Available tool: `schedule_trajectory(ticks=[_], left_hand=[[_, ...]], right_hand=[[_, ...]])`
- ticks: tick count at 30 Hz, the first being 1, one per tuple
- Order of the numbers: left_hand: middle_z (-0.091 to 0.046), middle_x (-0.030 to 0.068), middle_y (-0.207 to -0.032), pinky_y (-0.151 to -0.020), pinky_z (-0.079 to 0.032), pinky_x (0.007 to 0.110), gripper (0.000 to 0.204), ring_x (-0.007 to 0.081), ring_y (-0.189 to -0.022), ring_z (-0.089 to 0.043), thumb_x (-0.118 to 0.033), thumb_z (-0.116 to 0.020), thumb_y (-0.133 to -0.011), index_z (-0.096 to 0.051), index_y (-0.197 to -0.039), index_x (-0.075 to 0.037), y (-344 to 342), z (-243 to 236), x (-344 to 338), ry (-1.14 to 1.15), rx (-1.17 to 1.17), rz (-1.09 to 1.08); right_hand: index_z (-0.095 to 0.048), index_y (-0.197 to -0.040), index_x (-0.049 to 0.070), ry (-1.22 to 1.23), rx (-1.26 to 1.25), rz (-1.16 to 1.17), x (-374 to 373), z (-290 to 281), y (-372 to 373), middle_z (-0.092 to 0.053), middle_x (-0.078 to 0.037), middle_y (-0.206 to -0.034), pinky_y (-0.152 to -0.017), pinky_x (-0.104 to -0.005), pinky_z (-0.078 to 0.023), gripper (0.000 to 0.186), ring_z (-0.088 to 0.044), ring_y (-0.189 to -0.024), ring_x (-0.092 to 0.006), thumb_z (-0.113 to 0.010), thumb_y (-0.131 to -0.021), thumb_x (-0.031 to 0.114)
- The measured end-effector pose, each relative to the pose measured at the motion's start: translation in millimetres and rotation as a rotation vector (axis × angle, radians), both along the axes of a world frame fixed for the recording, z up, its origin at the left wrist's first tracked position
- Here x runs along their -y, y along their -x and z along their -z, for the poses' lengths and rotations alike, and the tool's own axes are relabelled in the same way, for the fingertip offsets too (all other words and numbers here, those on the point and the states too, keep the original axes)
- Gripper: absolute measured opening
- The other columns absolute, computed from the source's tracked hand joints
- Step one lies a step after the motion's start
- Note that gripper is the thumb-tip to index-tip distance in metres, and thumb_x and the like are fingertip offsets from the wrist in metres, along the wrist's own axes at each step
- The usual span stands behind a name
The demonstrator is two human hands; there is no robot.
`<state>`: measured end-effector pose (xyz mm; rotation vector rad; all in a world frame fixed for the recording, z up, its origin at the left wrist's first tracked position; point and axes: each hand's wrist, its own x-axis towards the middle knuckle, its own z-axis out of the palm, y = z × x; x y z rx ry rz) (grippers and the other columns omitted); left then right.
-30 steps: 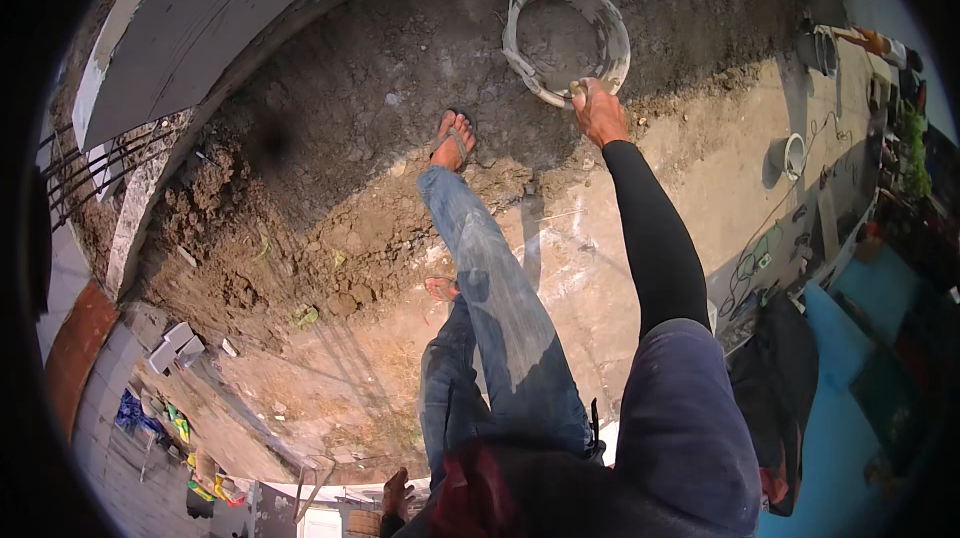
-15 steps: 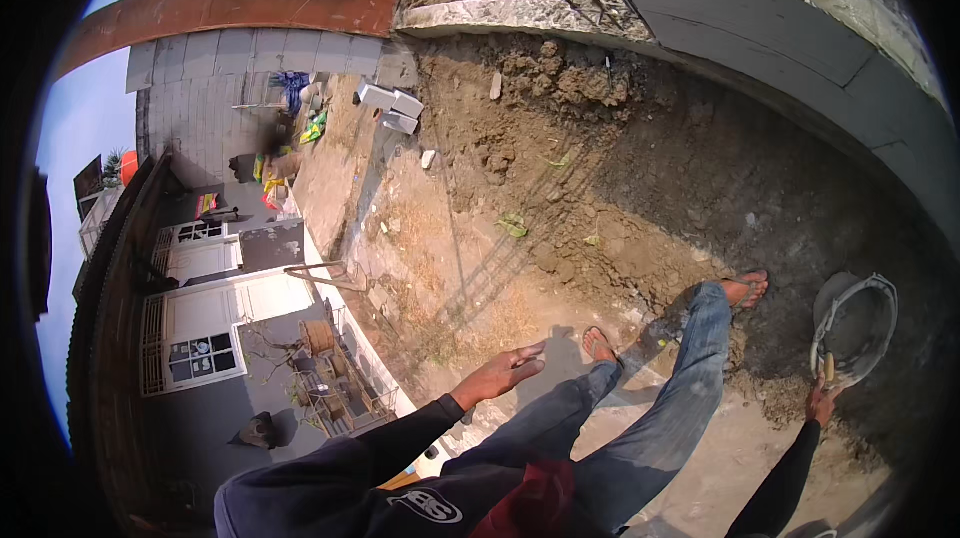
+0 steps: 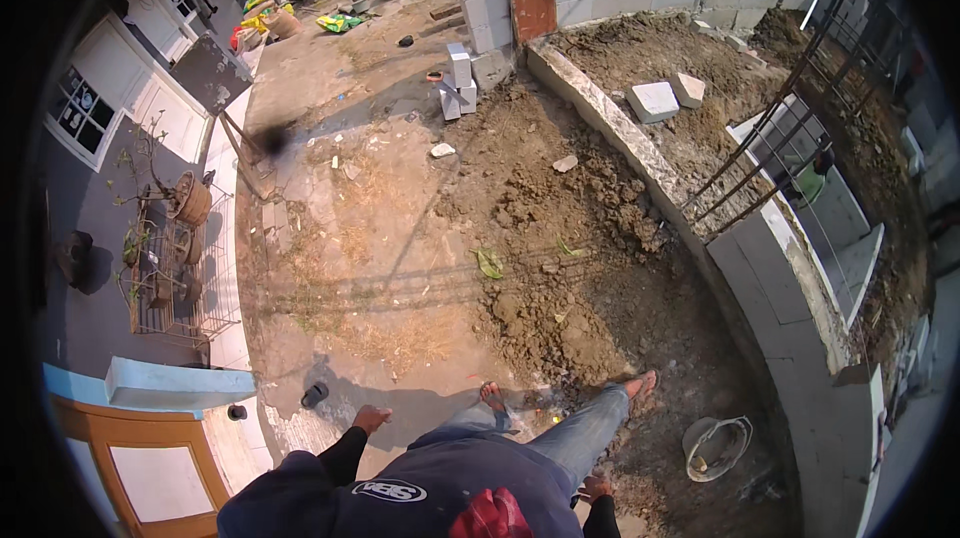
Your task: The person applies mortar to a block wall using a trowel and then places a large masonry block on top, tapping it into place with a hammer.
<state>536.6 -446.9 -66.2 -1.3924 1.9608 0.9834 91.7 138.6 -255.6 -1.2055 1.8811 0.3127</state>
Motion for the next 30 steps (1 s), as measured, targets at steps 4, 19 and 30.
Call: schedule_trajectory(ticks=[4,19,30], left_hand=[[-0.067,0.0162,-0.119,-0.062,-0.050,0.035,0.059,0.0267,-0.086,-0.070,-0.035,-0.066,-0.092,-0.049,-0.142,-0.009,-2,39,7,-0.047,-0.068,-0.952],[-0.066,0.0188,-0.123,-0.099,-0.049,0.034,0.051,0.0170,-0.112,-0.063,-0.010,-0.076,-0.078,-0.064,-0.128,-0.005,-48,58,149,0.038,-0.478,-1.170],[-0.032,0.0028,-0.053,-0.059,-0.049,0.038,0.034,0.0152,-0.045,-0.033,-0.013,-0.055,-0.091,-0.041,-0.060,-0.012,-204,-76,195,0.438,-0.353,-1.951]], right_hand=[[-0.055,-0.133,0.011,-0.167,0.523,0.843,114,-77,26,-0.061,-0.009,-0.126,-0.097,-0.0378,-0.049,0.044,-0.061,-0.113,-0.0234,-0.060,-0.095,0.034],[-0.058,-0.132,0.013,-0.347,0.251,0.687,550,-139,240,-0.065,-0.019,-0.122,-0.069,-0.0497,-0.055,0.048,-0.067,-0.085,-0.0345,-0.036,-0.105,0.047],[-0.068,-0.116,0.004,0.653,0.372,0.015,1267,-351,-25,-0.071,-0.023,-0.099,-0.085,-0.0436,-0.053,0.042,-0.069,-0.096,-0.0372,-0.056,-0.095,0.038]])
